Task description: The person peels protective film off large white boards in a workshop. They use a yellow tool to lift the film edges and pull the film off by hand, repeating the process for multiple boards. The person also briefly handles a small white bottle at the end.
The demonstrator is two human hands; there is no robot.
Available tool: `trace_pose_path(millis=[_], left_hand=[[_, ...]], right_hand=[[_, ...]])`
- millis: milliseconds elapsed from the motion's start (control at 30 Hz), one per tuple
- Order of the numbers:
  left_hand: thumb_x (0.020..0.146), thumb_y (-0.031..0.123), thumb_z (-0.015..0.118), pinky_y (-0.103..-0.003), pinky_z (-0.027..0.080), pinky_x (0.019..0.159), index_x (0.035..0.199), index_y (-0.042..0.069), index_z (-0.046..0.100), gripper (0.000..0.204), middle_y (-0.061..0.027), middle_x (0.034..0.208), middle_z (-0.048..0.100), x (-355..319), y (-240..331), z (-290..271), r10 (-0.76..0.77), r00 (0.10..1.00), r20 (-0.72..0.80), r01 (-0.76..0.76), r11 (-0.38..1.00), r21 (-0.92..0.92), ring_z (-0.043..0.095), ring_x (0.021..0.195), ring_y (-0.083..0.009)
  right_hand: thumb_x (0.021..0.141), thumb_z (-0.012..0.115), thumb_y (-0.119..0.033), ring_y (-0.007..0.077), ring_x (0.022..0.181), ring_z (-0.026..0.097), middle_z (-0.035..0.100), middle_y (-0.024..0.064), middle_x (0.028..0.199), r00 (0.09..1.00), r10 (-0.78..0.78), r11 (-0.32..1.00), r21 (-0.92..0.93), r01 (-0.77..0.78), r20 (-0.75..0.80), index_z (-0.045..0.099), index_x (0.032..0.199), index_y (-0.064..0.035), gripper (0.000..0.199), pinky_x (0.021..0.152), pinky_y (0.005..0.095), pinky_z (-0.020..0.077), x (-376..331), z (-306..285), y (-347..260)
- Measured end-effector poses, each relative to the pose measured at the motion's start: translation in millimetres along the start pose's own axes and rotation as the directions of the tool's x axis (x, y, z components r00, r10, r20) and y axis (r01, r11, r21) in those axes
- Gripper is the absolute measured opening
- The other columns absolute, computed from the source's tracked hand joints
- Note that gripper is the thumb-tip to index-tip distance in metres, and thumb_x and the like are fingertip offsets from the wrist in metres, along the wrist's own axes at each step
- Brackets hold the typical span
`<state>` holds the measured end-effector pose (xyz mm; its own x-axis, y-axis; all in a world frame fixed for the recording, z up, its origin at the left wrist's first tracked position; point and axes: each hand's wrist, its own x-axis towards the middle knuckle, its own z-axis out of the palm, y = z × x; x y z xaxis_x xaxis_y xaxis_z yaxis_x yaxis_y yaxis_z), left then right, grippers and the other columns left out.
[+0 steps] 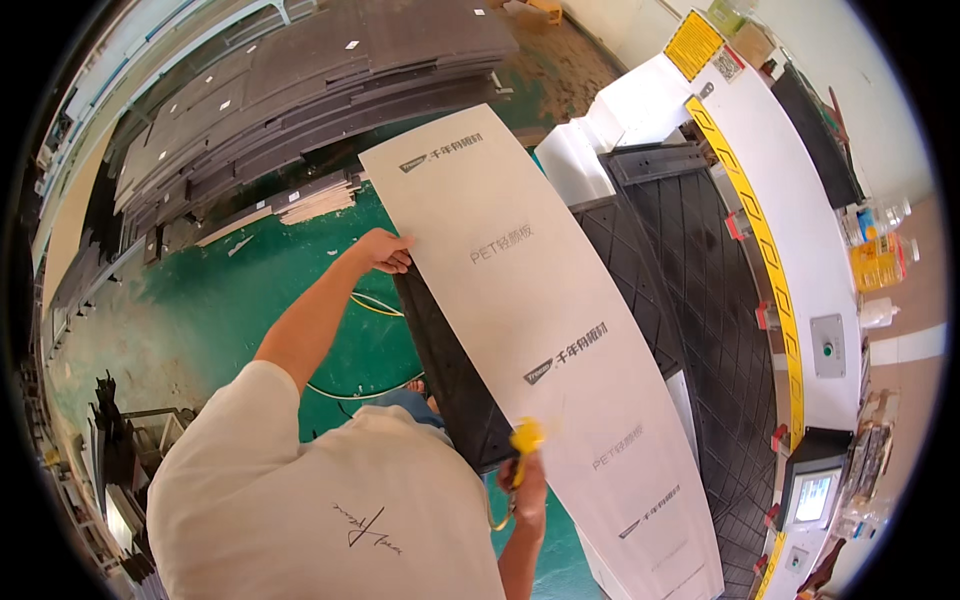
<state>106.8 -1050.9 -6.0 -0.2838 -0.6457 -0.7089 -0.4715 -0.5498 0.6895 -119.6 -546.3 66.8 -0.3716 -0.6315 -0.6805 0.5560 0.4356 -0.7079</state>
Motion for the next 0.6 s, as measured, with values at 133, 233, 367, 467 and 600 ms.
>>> trace_pose_path(millis=[133,233,367,467,600], left_hand=[[0.098,0.038,0.067,-0.037,0.059,0.066,0.114,-0.003,0.067,0.044,-0.0114,0.102,0.073,39,-5,-35,0.193,0.942,-0.275,-0.203,0.979,-0.01,0.072,0.075,-0.0233],[0.101,0.032,0.061,-0.037,0.06,0.07,0.114,-0.005,0.068,0.039,-0.0113,0.1,0.072,53,7,-36,0.262,0.903,-0.341,-0.289,0.957,-0.032,0.073,0.076,-0.0226],[0.103,0.032,0.057,-0.037,0.061,0.07,0.109,-0.005,0.069,0.039,-0.0108,0.096,0.073,89,20,-75,0.144,0.872,-0.467,-0.308,0.904,-0.297,0.072,0.075,-0.0225],[0.104,0.033,0.055,-0.038,0.061,0.071,0.109,-0.004,0.07,0.04,-0.0107,0.095,0.073,107,50,-93,0.104,0.819,-0.565,-0.326,0.894,-0.308,0.072,0.075,-0.0238],[0.102,0.032,0.057,-0.046,0.059,0.08,0.108,-0.003,0.071,0.038,-0.0116,0.097,0.075,144,65,-146,0.291,0.701,-0.651,-0.331,0.942,0.064,0.072,0.086,-0.0299]], right_hand=[[0.107,0.039,-0.053,0.0129,0.053,0.05,0.057,0.0036,0.068,0.957,0.057,0.995,-0.096,-0.031,0.284,0.057,0.104,-0.009,0.047,0.048,0.027,0.0361,46,26,-19],[0.108,0.04,-0.049,0.0121,0.054,0.049,0.056,0.0032,0.069,0.978,0.019,1.0,-0.017,-0.016,0.209,0.057,0.113,-0.0096,0.044,0.049,0.0264,0.0369,85,67,-48],[0.109,0.04,-0.045,0.0109,0.055,0.049,0.053,0.001,0.067,0.936,0.057,0.942,-0.33,0.065,0.348,0.056,0.125,-0.007,0.044,0.051,0.0258,0.0389,122,146,-113],[0.109,0.04,-0.04,0.0095,0.056,0.047,0.052,-0.0001,0.067,0.937,-0.006,0.904,-0.4,0.154,0.348,0.055,0.134,-0.0041,0.046,0.054,0.0254,0.0395,163,198,-144],[0.109,0.042,-0.036,0.0091,0.055,0.046,0.049,-0.0003,0.065,0.874,0.061,0.833,-0.507,0.222,0.483,0.052,0.142,-0.0025,0.048,0.055,0.0268,0.0403,217,272,-191]])
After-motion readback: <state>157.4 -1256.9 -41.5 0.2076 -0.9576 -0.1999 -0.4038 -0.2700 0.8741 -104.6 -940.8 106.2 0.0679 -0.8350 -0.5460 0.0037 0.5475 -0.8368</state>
